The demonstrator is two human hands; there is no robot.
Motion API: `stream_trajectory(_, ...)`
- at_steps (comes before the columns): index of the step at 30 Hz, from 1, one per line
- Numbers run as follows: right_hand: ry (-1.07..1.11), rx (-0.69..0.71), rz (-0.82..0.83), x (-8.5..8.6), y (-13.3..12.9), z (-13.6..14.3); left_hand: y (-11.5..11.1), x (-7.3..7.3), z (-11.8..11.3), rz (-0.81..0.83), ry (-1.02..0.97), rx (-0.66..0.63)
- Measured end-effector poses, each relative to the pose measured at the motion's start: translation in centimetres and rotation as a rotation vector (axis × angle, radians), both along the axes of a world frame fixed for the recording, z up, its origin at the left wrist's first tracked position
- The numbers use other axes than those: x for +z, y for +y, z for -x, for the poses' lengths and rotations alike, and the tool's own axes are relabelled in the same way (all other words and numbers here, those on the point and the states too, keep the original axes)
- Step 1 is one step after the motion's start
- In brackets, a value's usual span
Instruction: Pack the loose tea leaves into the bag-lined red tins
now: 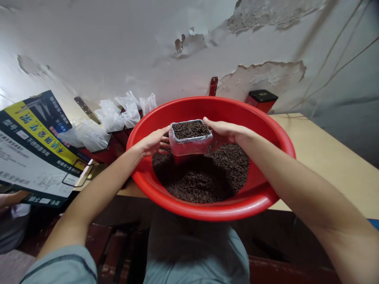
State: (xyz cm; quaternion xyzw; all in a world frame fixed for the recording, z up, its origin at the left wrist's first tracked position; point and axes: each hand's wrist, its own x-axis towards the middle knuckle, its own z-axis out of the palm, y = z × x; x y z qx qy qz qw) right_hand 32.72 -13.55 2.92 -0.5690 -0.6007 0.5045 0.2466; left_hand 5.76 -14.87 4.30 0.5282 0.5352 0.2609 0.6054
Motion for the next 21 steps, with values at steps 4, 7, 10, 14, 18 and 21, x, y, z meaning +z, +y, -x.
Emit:
stream_trajectory(4, 0.078, 0.109, 0.190, -0.7, 0.2, 0.0, 0.7, 0.3, 0.2, 0.051, -0.111, 0.058)
stream_trajectory(7, 0.148, 0.000, 0.137, -0.7, 0.1, 0.6, 0.9, 0.8, 0.1, 0.001, -0.185, 0.115)
stream_trajectory(10, 0.316, -0.134, 0.041, -0.4, -0.1, 1.3, 0.8, 1.7, -0.4, -0.083, -0.208, 0.204)
stream_trajectory(14, 0.464, -0.161, -0.073, 0.6, 0.0, 1.2, 1.1, 3.4, -1.4, -0.232, -0.124, 0.232)
stream_trajectory(18, 0.328, -0.352, -0.285, 2.4, 0.2, -0.7, 2.0, 4.9, -1.5, -0.453, -0.029, 0.222)
stream_trajectory(21, 0.184, -0.324, -0.295, 3.1, -0.5, -1.6, 2.3, 5.9, -0.9, -0.627, 0.091, 0.188)
